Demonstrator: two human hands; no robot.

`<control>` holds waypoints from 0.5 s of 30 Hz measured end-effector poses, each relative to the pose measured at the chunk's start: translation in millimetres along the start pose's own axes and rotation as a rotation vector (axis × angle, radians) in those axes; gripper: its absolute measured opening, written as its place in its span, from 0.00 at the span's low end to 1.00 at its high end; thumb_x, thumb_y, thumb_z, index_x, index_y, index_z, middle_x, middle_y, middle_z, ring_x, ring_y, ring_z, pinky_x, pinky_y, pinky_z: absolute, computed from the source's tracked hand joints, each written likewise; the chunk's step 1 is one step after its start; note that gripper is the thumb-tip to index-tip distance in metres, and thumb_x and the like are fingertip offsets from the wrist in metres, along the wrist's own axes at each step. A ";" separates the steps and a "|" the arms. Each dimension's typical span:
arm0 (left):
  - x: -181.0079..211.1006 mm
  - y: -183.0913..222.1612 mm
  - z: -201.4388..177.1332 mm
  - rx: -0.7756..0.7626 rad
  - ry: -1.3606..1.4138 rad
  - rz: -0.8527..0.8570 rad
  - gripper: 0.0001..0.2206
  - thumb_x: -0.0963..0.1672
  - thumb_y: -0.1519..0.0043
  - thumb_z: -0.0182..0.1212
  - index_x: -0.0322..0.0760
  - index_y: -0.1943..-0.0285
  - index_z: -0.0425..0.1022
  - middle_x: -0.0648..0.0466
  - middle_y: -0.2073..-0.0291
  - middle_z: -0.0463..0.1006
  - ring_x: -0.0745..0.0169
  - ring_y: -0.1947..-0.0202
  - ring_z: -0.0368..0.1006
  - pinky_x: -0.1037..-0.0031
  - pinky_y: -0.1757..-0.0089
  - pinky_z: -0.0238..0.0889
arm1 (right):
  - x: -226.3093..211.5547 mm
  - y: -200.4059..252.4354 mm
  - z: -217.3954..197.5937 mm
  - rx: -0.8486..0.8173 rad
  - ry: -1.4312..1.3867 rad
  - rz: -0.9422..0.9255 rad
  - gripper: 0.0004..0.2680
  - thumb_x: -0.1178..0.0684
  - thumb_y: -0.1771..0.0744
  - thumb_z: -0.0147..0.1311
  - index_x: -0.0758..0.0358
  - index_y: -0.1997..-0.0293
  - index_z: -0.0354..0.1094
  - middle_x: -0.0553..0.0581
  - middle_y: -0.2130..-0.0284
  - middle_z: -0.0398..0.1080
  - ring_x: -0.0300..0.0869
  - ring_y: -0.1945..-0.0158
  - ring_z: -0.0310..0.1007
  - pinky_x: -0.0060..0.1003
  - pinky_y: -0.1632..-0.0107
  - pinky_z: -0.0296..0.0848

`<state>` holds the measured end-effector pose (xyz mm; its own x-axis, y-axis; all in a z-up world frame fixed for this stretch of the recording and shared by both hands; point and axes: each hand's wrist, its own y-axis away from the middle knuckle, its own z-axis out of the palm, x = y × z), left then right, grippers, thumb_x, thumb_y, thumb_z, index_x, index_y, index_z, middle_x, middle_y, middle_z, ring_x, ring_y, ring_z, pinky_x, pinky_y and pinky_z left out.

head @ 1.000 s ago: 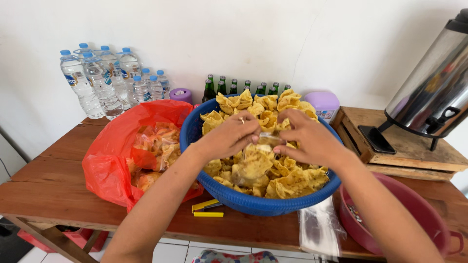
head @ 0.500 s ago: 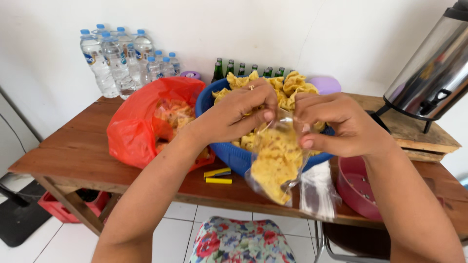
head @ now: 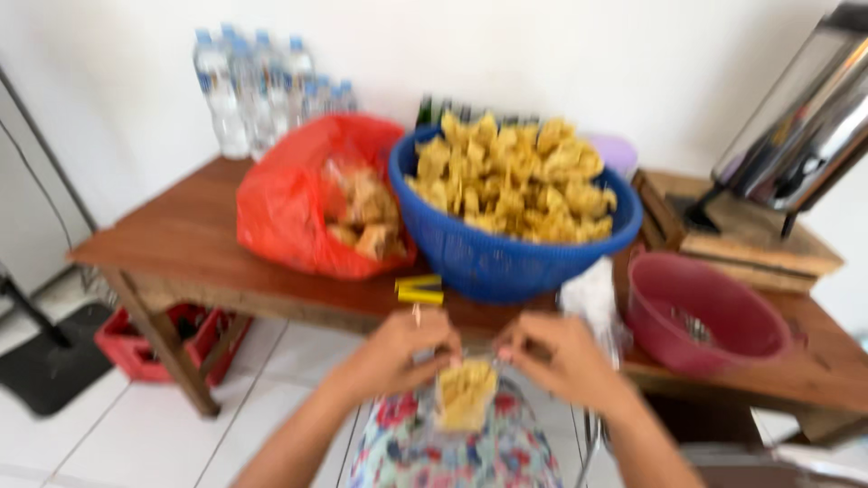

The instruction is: The person sits on the floor and repeatedly fills small clear plastic bags with fried snacks from a blue basket. They fold the bag tops and use a yellow stapler to seal each bag, then place the finished packages into a red plastic bag.

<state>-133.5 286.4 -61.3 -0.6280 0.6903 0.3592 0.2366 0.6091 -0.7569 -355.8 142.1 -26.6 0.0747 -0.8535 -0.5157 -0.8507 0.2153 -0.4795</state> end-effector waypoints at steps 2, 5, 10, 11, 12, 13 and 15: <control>-5.3 14.2 25.5 0.187 -0.029 -0.074 0.09 0.39 0.43 0.72 0.36 0.59 0.76 0.54 0.68 0.76 0.56 0.65 0.74 0.69 0.62 0.66 | 19.3 7.4 21.7 0.151 -0.124 0.094 0.05 0.59 0.36 0.62 0.64 0.67 0.68 0.56 0.67 0.82 0.41 0.62 0.84 0.36 0.61 0.80; -25.7 37.2 68.3 0.574 0.439 -0.561 0.21 0.39 0.51 0.73 0.38 0.50 0.70 0.65 0.58 0.70 0.71 0.65 0.72 0.79 0.63 0.72 | 50.0 24.8 55.2 0.317 -0.370 0.221 0.05 0.62 0.36 0.59 0.66 0.59 0.68 0.57 0.66 0.80 0.41 0.59 0.83 0.34 0.57 0.80; -68.7 80.4 94.8 0.530 0.780 -0.868 0.08 0.39 0.40 0.68 0.32 0.59 0.72 0.56 0.68 0.75 0.71 0.73 0.63 0.79 0.72 0.59 | 89.2 43.4 88.6 0.370 -0.493 0.178 0.11 0.64 0.36 0.61 0.67 0.52 0.65 0.59 0.64 0.81 0.40 0.57 0.81 0.33 0.52 0.77; -73.6 88.8 99.6 0.522 0.785 -0.931 0.07 0.39 0.38 0.69 0.29 0.61 0.72 0.53 0.69 0.76 0.68 0.77 0.60 0.78 0.75 0.54 | 96.7 45.5 93.3 0.368 -0.596 0.203 0.12 0.64 0.37 0.62 0.67 0.51 0.65 0.59 0.63 0.79 0.40 0.56 0.79 0.33 0.53 0.76; -78.6 94.9 104.9 0.554 0.756 -0.925 0.06 0.38 0.38 0.67 0.29 0.61 0.73 0.52 0.68 0.77 0.69 0.75 0.61 0.78 0.74 0.56 | 104.0 48.3 97.4 0.368 -0.697 0.234 0.14 0.65 0.38 0.63 0.68 0.49 0.65 0.59 0.62 0.77 0.40 0.56 0.78 0.33 0.55 0.75; -83.3 99.3 109.8 0.585 0.727 -0.919 0.05 0.38 0.38 0.66 0.29 0.60 0.73 0.52 0.67 0.78 0.69 0.74 0.62 0.77 0.72 0.57 | 110.6 51.5 101.5 0.370 -0.797 0.266 0.16 0.65 0.39 0.65 0.68 0.48 0.65 0.59 0.60 0.75 0.40 0.56 0.76 0.34 0.57 0.75; -89.2 104.9 119.0 0.622 0.698 -0.853 0.04 0.38 0.37 0.64 0.30 0.60 0.74 0.52 0.65 0.79 0.70 0.69 0.67 0.77 0.65 0.62 | 123.1 55.6 110.4 0.323 -0.841 0.307 0.15 0.64 0.38 0.64 0.69 0.47 0.67 0.59 0.59 0.75 0.39 0.56 0.73 0.33 0.55 0.74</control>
<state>-140.9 242.3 -237.8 0.1598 0.3439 0.9253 -0.5556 0.8061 -0.2036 -336.5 101.4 -195.2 0.3285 -0.1438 -0.9335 -0.7201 0.6013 -0.3461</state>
